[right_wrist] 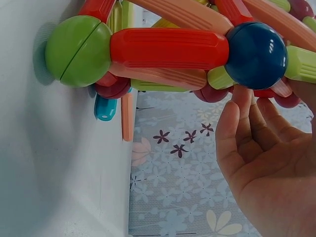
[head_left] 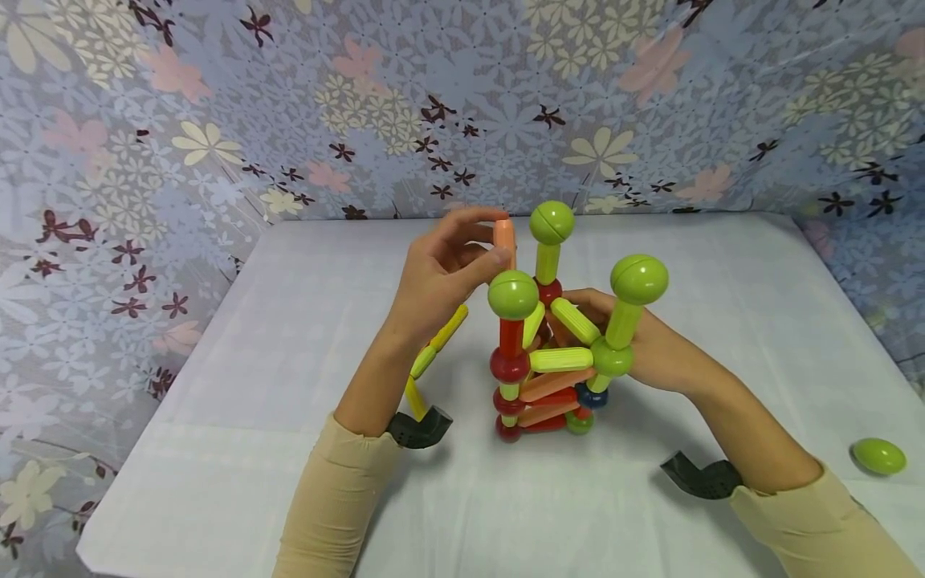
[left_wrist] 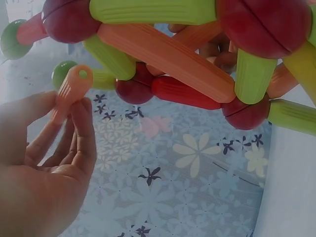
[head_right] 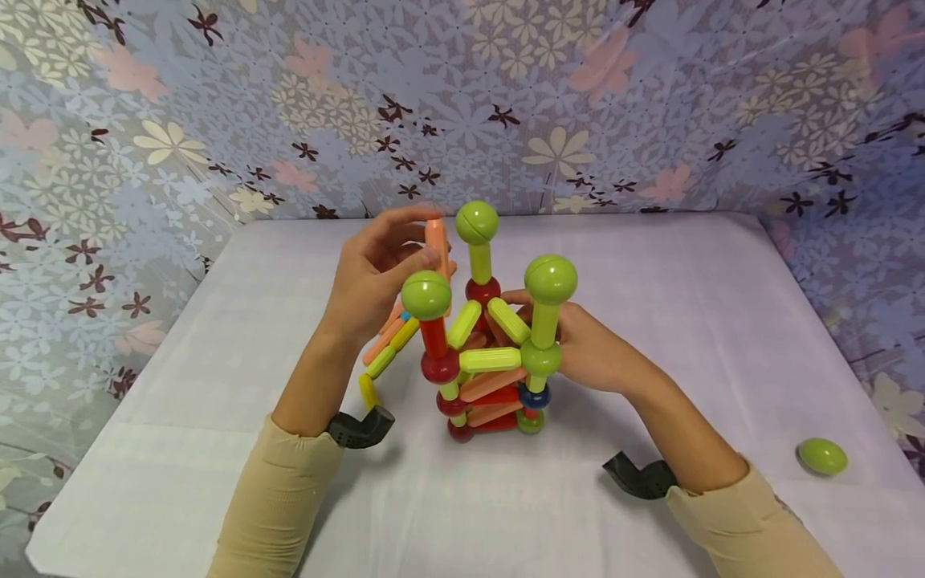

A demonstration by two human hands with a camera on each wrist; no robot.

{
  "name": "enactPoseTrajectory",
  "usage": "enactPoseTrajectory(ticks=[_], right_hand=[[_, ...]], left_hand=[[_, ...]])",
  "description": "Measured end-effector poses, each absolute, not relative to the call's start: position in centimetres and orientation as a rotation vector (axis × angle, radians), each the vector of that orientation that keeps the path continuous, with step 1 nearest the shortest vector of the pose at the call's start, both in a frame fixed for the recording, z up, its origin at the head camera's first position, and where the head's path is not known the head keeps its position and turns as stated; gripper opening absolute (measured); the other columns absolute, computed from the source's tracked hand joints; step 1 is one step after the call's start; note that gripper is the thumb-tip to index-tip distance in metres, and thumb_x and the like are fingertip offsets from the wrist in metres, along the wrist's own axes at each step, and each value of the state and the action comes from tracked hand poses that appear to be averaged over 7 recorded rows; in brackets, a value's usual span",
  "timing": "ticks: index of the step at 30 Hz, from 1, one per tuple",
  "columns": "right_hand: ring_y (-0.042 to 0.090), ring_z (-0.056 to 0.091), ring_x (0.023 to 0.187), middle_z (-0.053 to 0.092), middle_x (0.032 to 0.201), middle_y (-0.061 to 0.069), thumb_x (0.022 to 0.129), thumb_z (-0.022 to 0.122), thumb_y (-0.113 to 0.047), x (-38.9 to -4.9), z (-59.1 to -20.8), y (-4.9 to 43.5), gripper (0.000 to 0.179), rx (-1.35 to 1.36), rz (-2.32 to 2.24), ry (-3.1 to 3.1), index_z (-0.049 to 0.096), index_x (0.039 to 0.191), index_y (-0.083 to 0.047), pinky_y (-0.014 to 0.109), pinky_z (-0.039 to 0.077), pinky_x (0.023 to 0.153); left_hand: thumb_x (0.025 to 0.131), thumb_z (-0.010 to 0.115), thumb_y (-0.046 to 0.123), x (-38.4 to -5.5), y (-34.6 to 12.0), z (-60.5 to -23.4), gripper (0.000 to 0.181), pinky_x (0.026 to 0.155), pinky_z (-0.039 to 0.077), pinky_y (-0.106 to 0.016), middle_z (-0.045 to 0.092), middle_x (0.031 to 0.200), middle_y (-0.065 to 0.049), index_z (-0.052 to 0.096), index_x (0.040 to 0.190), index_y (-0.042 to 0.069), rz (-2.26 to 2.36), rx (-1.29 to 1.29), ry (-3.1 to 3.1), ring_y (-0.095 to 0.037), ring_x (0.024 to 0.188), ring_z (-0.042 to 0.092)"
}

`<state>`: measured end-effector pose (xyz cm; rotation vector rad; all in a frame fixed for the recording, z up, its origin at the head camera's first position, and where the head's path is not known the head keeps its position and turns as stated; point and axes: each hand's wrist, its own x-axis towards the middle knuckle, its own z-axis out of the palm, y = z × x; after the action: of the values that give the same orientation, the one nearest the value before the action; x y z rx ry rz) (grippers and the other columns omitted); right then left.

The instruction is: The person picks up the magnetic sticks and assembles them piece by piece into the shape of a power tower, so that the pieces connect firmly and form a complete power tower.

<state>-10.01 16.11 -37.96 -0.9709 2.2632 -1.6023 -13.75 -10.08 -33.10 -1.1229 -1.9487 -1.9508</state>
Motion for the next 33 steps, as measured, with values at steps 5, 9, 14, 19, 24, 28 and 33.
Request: enactPoseTrajectory(ticks=[5, 9, 14, 19, 24, 28, 33], right_hand=[[0.029, 0.055, 0.102, 0.061, 0.114, 0.01, 0.097, 0.055, -0.007, -10.1, -38.1, 16.1, 0.044, -0.98, -1.608, 2.247, 0.044, 0.14, -0.009, 0.038, 0.047, 0.088], [0.029, 0.056, 0.103, 0.061, 0.115, 0.009, 0.097, 0.055, -0.008, -10.0, -38.0, 16.1, 0.044, -0.986, -1.61, 2.238, 0.044, 0.14, -0.01, 0.038, 0.047, 0.089], [0.029, 0.056, 0.104, 0.061, 0.115, 0.009, 0.097, 0.054, -0.007, -10.0, -38.0, 16.1, 0.044, -0.989, -1.618, 2.226, 0.044, 0.14, -0.01, 0.038, 0.047, 0.091], [0.029, 0.056, 0.102, 0.062, 0.112, 0.009, 0.097, 0.055, -0.006, -10.0, -38.0, 16.1, 0.043, -0.994, -1.628, 2.218, 0.045, 0.139, -0.008, 0.038, 0.047, 0.09], [0.029, 0.056, 0.101, 0.062, 0.111, 0.009, 0.097, 0.054, -0.007, -10.0, -38.0, 16.1, 0.042, -0.99, -1.625, 2.23, 0.046, 0.138, -0.009, 0.038, 0.047, 0.089], [0.029, 0.056, 0.1, 0.062, 0.111, 0.009, 0.097, 0.054, -0.007, -10.1, -38.1, 16.2, 0.042, -0.996, -1.615, 2.239, 0.046, 0.138, -0.009, 0.038, 0.047, 0.088], [0.029, 0.057, 0.103, 0.062, 0.113, 0.01, 0.097, 0.054, -0.006, -10.2, -38.1, 16.2, 0.043, -1.009, -1.624, 2.217, 0.045, 0.139, -0.008, 0.037, 0.047, 0.091]], left_hand=[[0.088, 0.065, -0.003, -13.6, -10.0, -32.9, 0.04, 0.082, 0.053, -0.044, 0.063, 0.109, -0.012, 0.056, 0.127, -0.001, -1.876, -1.179, -1.836, -0.029, 0.095, 0.063], [0.088, 0.067, 0.002, -13.4, -10.0, -32.8, 0.036, 0.082, 0.053, -0.047, 0.064, 0.106, -0.015, 0.057, 0.121, -0.006, -1.859, -1.263, -1.784, -0.031, 0.096, 0.063], [0.089, 0.07, 0.026, -13.3, -10.0, -32.8, 0.048, 0.08, 0.053, -0.049, 0.064, 0.107, -0.02, 0.056, 0.118, -0.01, -1.886, -1.362, -1.737, -0.035, 0.095, 0.064], [0.088, 0.071, 0.032, -13.1, -10.0, -32.6, 0.053, 0.075, 0.054, -0.049, 0.064, 0.106, -0.022, 0.057, 0.114, -0.012, -1.884, -1.425, -1.695, -0.036, 0.094, 0.063], [0.088, 0.07, 0.028, -12.9, -10.0, -32.4, 0.049, 0.069, 0.055, -0.045, 0.064, 0.107, -0.023, 0.058, 0.112, -0.013, -1.857, -1.506, -1.681, -0.036, 0.094, 0.062], [0.089, 0.068, 0.015, -12.7, -10.1, -32.2, 0.037, 0.064, 0.054, -0.041, 0.063, 0.111, -0.023, 0.059, 0.112, -0.013, -1.85, -1.569, -1.669, -0.037, 0.099, 0.061], [0.087, 0.065, 0.003, -12.4, -10.1, -32.0, 0.034, 0.067, 0.054, -0.042, 0.061, 0.115, -0.027, 0.057, 0.114, -0.017, -1.865, -1.623, -1.662, -0.04, 0.106, 0.058]])
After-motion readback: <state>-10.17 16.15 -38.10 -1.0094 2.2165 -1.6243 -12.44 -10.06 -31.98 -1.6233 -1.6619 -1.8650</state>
